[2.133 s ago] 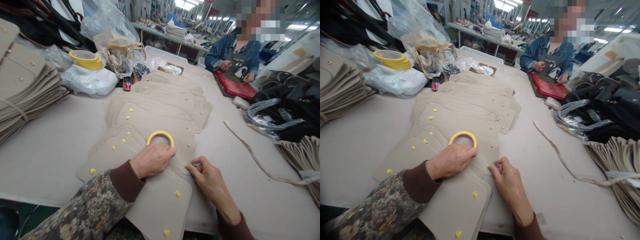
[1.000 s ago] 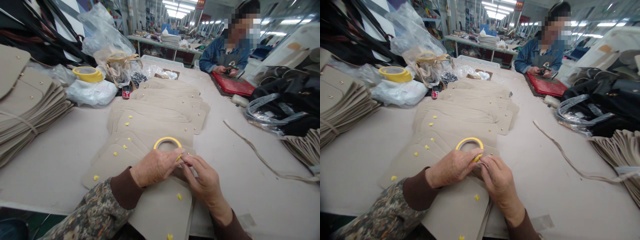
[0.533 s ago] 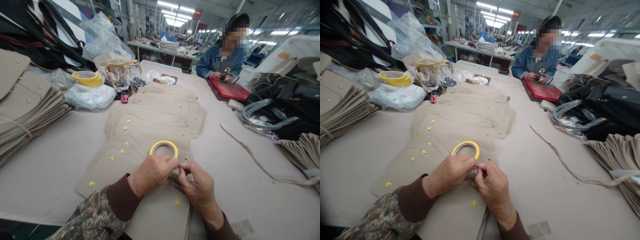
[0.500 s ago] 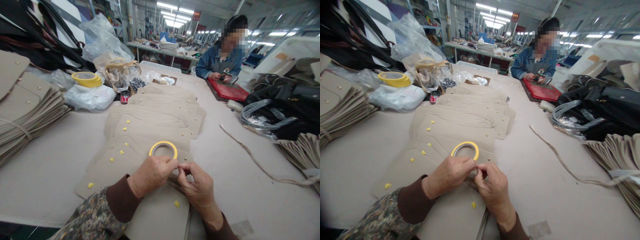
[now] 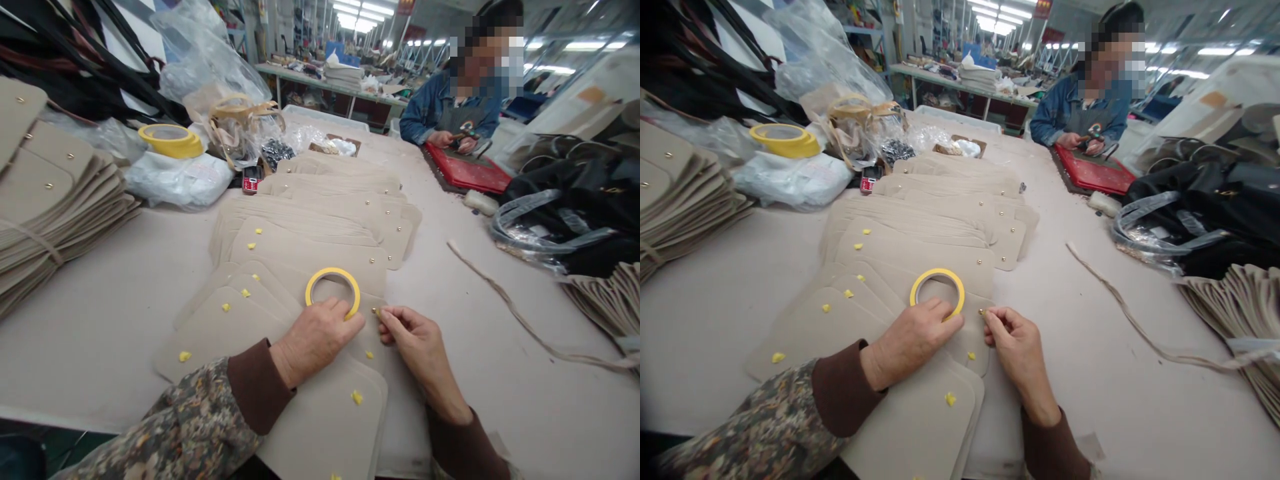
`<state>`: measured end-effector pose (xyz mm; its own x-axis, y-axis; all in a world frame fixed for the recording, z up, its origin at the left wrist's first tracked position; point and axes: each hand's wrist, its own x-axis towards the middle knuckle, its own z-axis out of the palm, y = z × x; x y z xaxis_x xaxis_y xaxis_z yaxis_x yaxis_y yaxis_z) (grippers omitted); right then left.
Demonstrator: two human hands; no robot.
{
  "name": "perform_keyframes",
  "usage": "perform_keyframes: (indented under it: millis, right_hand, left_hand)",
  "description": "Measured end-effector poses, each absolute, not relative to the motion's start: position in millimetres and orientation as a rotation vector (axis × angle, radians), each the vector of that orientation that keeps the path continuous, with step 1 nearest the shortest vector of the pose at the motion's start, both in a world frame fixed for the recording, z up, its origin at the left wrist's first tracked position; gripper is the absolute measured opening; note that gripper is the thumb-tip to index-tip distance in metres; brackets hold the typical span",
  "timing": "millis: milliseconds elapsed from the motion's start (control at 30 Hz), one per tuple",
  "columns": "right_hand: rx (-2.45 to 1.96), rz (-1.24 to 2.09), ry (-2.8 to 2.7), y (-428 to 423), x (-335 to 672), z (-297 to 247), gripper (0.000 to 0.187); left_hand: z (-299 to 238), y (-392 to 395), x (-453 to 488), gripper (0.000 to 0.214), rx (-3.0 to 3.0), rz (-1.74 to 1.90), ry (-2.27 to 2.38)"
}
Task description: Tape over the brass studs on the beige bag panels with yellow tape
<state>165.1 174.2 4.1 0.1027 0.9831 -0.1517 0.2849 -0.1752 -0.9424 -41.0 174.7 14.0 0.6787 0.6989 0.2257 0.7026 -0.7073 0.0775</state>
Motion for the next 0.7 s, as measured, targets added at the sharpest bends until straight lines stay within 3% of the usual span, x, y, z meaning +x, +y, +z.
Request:
perform_keyframes:
  millis: [167, 500, 600, 700]
  right_hand:
    - [-1.651, 0.996, -1.451, 175, 159, 2, 0.039]
    - [-1.696, 0.401, -1.903, 183, 150, -2, 0.018]
    - [-1.779, 0.374, -1.836, 182, 153, -2, 0.024]
    - [-1.769, 0.568, -1.718, 175, 159, -1, 0.024]
  left_hand:
    - [14, 175, -40, 0.010, -2.883, -0.378, -1.219]
    - [14, 174, -43, 0.008, -2.896, -0.383, -1.258]
    - [14, 173, -44, 0.009, -2.895, -0.383, -1.276]
    - [12, 173, -44, 0.011, -2.889, -0.391, -1.299]
